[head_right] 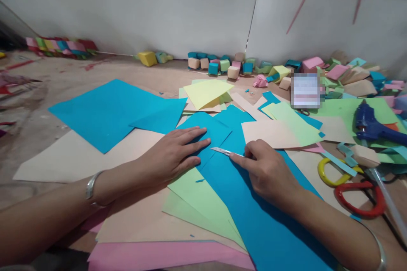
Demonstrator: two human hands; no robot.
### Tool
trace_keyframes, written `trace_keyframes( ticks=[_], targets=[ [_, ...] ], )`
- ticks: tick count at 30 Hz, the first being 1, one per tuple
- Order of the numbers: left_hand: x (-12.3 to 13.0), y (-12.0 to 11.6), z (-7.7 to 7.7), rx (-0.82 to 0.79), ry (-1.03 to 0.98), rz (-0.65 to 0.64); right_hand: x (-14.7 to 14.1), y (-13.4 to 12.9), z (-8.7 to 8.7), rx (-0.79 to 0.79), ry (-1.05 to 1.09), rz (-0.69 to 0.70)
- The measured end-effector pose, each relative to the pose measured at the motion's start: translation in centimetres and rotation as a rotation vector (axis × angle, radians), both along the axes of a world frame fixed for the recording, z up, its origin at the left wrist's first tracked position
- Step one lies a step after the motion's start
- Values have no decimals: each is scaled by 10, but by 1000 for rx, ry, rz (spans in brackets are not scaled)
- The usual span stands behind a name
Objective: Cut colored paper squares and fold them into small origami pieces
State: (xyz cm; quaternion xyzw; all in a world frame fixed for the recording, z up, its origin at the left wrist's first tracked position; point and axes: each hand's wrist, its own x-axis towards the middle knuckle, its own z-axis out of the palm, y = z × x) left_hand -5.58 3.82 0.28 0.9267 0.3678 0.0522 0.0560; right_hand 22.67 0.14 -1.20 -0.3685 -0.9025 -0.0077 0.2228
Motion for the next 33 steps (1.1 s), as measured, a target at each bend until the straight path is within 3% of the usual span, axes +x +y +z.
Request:
trace_keyframes(
  ticks=[4, 15, 20, 22, 25, 28, 29, 31, 33],
  targets=[
    [-1, 0, -1, 5, -9, -2, -4, -2, 2, 10, -16, 41],
    [-1, 0, -1, 5, -16, -5, -9, -7, 2, 41, -32, -41],
    [-3, 3, -4, -18, -48, -10, -12, -12, 8, -75, 49, 167],
    [-4, 4, -1, -42, -76, -37, -3, -6, 14, -86, 108, 162],
    [-3, 1, 8, -130, -140, -224, 21, 12, 26, -25, 195, -92],
    [-1, -7, 19, -269, -184, -434, 49, 33, 36, 196, 201, -459],
    [0, -10, 21, -301, -196, -449, 58, 38, 39, 295, 187, -532],
    [0, -14, 23, -320, -227, -450, 74, 46, 45, 344, 90, -681],
    [-1, -16, 22, -317, -261, -433, 86, 51, 53, 209, -92, -810]
  ],
)
